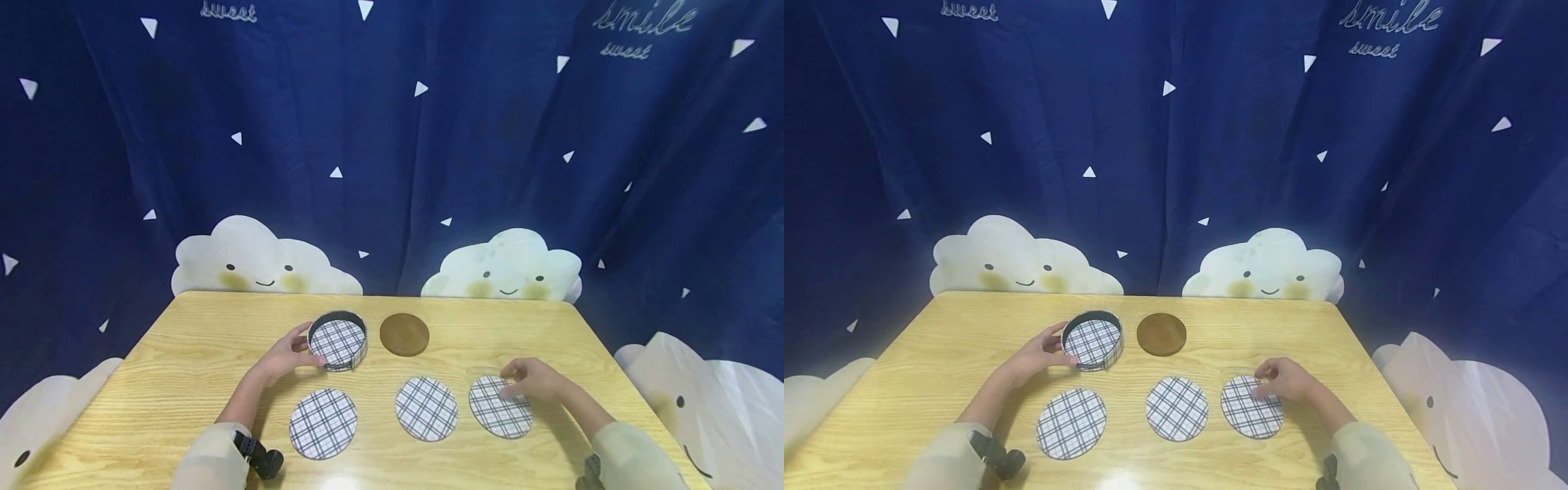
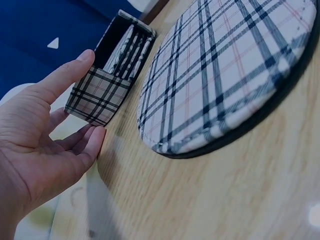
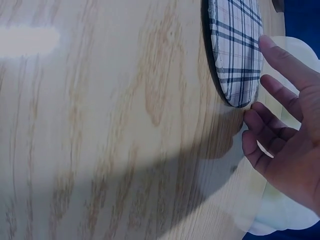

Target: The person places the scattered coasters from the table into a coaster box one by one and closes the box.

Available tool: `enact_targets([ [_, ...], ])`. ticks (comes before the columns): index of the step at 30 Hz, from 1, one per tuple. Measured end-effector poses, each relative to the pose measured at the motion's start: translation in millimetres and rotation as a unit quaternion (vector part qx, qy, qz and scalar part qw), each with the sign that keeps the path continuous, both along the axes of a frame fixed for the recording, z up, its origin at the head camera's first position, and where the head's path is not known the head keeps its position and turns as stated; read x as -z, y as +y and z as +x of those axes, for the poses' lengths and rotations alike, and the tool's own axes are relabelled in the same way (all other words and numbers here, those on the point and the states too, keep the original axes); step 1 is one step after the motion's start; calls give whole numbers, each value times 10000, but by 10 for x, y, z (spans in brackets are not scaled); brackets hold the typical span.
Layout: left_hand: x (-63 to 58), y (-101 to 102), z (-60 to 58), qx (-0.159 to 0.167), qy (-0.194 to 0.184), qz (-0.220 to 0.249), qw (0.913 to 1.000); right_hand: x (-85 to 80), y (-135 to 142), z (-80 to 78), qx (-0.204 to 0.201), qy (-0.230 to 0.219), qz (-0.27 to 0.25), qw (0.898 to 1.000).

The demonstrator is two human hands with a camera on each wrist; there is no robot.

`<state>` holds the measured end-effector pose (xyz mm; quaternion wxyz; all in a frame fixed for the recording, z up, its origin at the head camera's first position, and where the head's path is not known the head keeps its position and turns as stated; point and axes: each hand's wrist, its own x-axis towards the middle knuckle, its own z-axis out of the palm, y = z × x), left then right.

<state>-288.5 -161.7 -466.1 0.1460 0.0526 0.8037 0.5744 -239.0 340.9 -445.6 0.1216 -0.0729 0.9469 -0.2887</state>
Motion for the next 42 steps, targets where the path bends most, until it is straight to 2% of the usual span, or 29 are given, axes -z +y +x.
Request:
enact_targets([
  [5,3,2,10,-30,5,-62,10000,-1,-17,18,-135,28,76,9999],
  [15,12,7,12,-85,1,-71,9999,-2,-53,2,-80,-22,286,9996],
  [19,21,0,15,-67,11,-7,10000,6,-58,-16,-128,-122,224,9996],
  [33,45,26,16,-25,58,62,10000,-31,-8,-57,131,-691,164,9974],
  [37,27,23,24,-66,77,127,9999,-56,26,-76,225,-866,-53,9960],
  [42,6,11,19,-91,84,107,9999,-68,62,-85,439,-1090,-667,9908],
])
